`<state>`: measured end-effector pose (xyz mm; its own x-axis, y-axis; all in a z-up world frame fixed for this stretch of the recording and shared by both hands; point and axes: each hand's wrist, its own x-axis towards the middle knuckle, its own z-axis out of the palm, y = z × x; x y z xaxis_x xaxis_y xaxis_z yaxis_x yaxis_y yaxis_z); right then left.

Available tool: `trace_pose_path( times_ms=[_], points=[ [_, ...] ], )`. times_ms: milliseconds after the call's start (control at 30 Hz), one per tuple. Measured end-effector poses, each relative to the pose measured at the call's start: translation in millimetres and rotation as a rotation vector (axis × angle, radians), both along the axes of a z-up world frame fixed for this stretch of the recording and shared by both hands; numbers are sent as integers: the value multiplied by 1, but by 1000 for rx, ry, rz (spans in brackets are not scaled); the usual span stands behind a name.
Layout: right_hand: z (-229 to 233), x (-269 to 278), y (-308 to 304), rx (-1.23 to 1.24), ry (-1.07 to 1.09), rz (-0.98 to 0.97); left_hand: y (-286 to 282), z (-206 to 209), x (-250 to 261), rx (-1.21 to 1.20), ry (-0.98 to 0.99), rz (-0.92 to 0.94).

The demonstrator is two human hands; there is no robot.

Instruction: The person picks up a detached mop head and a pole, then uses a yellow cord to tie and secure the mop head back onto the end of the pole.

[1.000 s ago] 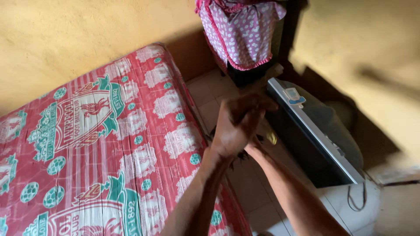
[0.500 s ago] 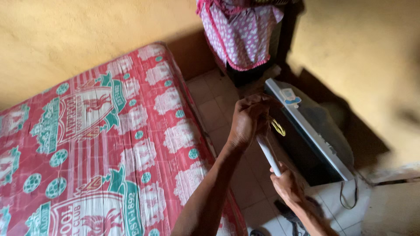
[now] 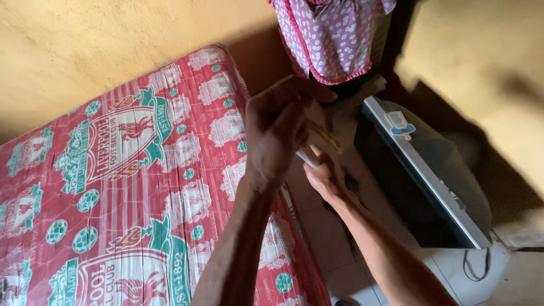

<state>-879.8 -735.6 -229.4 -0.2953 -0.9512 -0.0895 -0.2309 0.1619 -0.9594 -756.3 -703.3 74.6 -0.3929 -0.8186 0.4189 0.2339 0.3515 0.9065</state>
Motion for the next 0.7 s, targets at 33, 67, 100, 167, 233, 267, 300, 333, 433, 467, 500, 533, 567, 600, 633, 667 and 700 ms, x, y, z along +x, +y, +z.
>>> trace_pose_path(
  times_ms=[33,67,100,167,233,267,300,333,433,467,500,533,567,600,633,667,700],
  points=[
    [-15,4,-16,-110,-126,7,1,-8,-2,-90,-31,32],
    [-31,4,-28,-158,-426,-6,4,-19,-7,-62,-6,-16],
    [-45,1,-36,-205,-730,-22,10,-32,-14,-32,19,-64],
    [-64,-6,-36,-412,-1447,218,21,-56,-22,-92,-86,-89],
    [-68,-8,-19,-790,-2207,797,28,-74,-24,-275,-350,-37],
    [-63,-9,-16,-797,-2126,752,28,-79,-26,-290,-319,-24],
    [-57,-10,-13,-803,-2044,708,30,-82,-27,-306,-287,-11],
    [-50,-12,-8,-802,-1964,660,36,-83,-27,-315,-254,4],
    [-32,-14,4,-765,-1724,506,48,-72,-29,-184,-147,-4],
    [-27,-14,11,-738,-1634,448,53,-65,-28,-139,-152,12],
    [-23,-12,21,-691,-1501,373,60,-57,-27,-94,-157,27],
    [-20,-9,32,-635,-1342,306,67,-50,-25,-51,-163,41],
    [-18,-6,46,-577,-1185,245,76,-42,-22,-70,-115,31],
    [-15,-3,61,-517,-1023,193,86,-36,-19,-90,-68,19],
    [-13,0,78,-452,-857,159,98,-31,-15,-110,-22,7],
    [-9,2,98,-389,-694,123,112,-27,-10,-83,0,-11],
    [-6,5,116,-336,-555,99,128,-23,-5,-56,22,-30]
  ],
)
